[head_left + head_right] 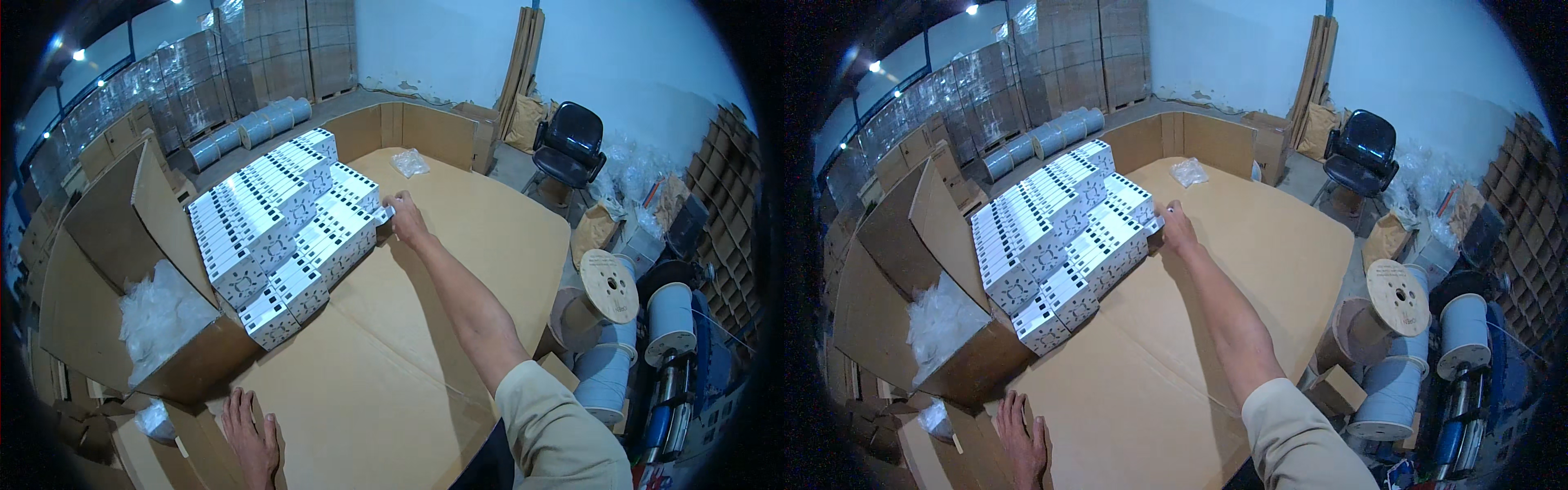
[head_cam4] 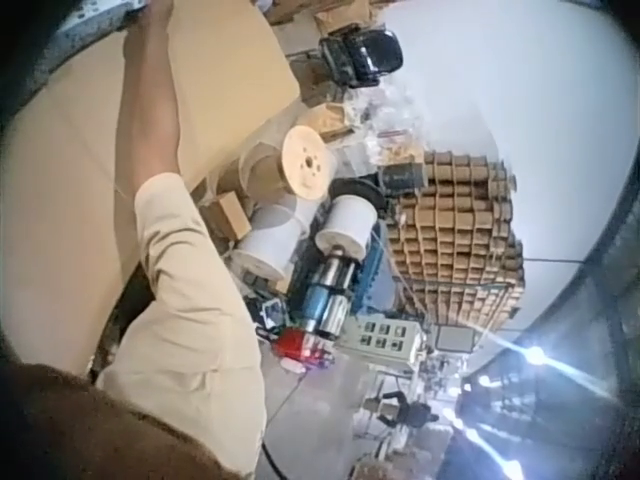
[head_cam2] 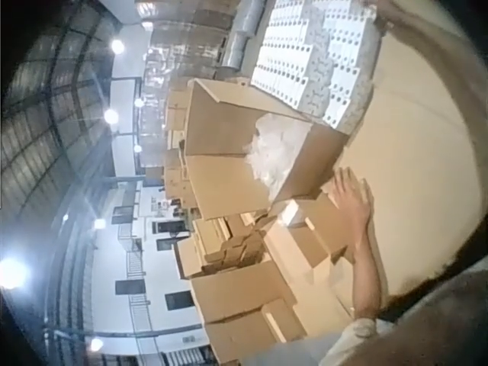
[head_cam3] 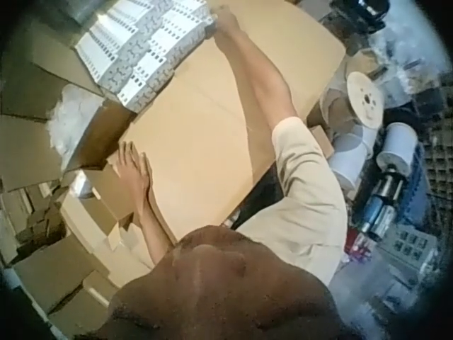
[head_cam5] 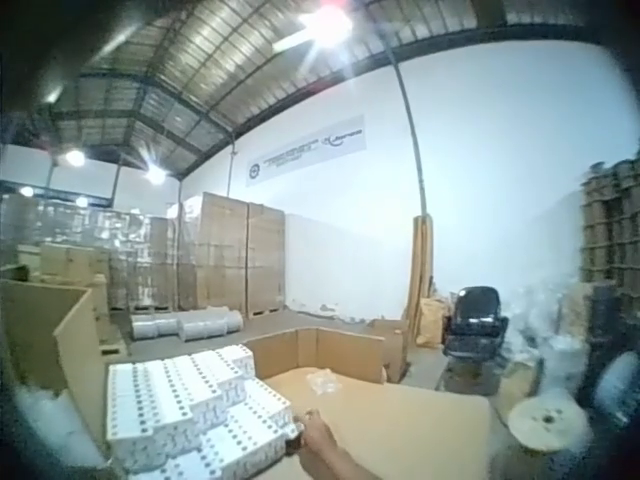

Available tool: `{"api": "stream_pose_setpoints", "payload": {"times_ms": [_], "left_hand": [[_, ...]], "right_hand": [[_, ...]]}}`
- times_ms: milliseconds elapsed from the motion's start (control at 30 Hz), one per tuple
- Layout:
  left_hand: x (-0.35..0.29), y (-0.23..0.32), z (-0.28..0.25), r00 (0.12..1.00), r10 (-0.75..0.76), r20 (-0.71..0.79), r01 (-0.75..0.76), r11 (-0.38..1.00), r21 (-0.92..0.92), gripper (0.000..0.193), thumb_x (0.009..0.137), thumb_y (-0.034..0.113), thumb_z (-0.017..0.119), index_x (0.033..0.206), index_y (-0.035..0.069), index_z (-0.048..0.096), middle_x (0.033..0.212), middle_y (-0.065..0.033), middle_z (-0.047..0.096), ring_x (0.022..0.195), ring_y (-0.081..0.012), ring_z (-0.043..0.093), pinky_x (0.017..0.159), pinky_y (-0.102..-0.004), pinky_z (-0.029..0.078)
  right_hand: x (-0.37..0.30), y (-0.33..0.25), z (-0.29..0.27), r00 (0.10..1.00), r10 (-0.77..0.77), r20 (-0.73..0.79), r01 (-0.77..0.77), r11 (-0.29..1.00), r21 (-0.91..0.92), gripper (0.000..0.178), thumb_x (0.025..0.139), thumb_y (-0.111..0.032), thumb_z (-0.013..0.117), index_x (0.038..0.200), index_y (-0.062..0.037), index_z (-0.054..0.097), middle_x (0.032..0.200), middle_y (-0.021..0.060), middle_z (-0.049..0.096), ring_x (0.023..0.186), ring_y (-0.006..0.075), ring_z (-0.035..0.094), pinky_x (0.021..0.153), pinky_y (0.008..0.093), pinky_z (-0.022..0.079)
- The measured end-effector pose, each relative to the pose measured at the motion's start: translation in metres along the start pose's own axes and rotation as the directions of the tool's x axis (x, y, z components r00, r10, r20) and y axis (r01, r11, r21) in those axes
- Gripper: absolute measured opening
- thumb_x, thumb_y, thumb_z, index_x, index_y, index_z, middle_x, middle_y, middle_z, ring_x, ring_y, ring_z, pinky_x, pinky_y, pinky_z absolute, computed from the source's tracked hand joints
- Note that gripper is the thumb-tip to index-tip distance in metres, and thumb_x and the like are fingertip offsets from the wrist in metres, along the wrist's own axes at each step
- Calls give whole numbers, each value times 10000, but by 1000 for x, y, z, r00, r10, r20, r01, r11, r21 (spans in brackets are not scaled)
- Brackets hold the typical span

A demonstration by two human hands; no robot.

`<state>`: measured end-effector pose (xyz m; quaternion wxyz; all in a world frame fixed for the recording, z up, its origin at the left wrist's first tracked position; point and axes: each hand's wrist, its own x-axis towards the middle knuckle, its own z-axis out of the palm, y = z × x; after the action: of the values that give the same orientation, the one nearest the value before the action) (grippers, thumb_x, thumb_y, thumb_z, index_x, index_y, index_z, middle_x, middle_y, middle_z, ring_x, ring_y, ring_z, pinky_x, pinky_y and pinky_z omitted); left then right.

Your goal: Packing small white product boxes into clear plastic bags and then into larger cardboard boxes in a warehouse setting.

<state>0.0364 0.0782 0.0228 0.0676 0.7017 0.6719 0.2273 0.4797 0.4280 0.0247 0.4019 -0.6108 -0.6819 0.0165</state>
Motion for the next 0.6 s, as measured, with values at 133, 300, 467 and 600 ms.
{"api": "stream_pose_setpoints", "payload": {"times_ms": [133, 300, 467, 600], "left_hand": [[-2, 10, -6, 998, -54, 15, 55, 998, -22, 515, 934, 171, 606, 1420, 45, 490, 1547, -175, 409, 1459, -401, 308, 1219, -508, 216], [-4, 11, -9, 999, -39, 15, 39, 999, -9, 490, 972, 198, 581, 1430, 51, 486, 1552, -174, 401, 1462, -397, 308, 1219, -498, 230], [-3, 4, -4, 999, 23, -47, -25, 999, -33, 503, 957, 225, 618, 1403, 22, 504, 1510, -195, 443, 1424, -405, 358, 1205, -496, 259], [-9, -5, -2, 998, 2, -68, -5, 999, -54, 518, 948, 235, 633, 1403, 22, 503, 1493, -197, 460, 1416, -406, 369, 1199, -497, 272]], "right_hand": [[-17, -4, -16, 998, 35, -50, -35, 999, 14, 353, 790, 62, 620, 1099, -108, 627, 1173, 201, 502, 1089, 435, 580, 921, 484, 514], [-53, -27, -40, 985, 124, -122, -129, 991, -32, 328, 814, -29, 649, 1123, -138, 640, 1184, 195, 490, 1038, 422, 606, 896, 496, 529], [-103, -79, -58, 969, 192, -155, -182, 980, 78, 312, 806, -93, 659, 1117, -114, 659, 1146, 179, 513, 1059, 385, 584, 904, 481, 521], [-155, -144, -53, 984, 153, -96, -142, 984, 107, 304, 780, -71, 688, 1083, -80, 670, 1074, 165, 539, 1000, 325, 598, 867, 405, 543]]}}
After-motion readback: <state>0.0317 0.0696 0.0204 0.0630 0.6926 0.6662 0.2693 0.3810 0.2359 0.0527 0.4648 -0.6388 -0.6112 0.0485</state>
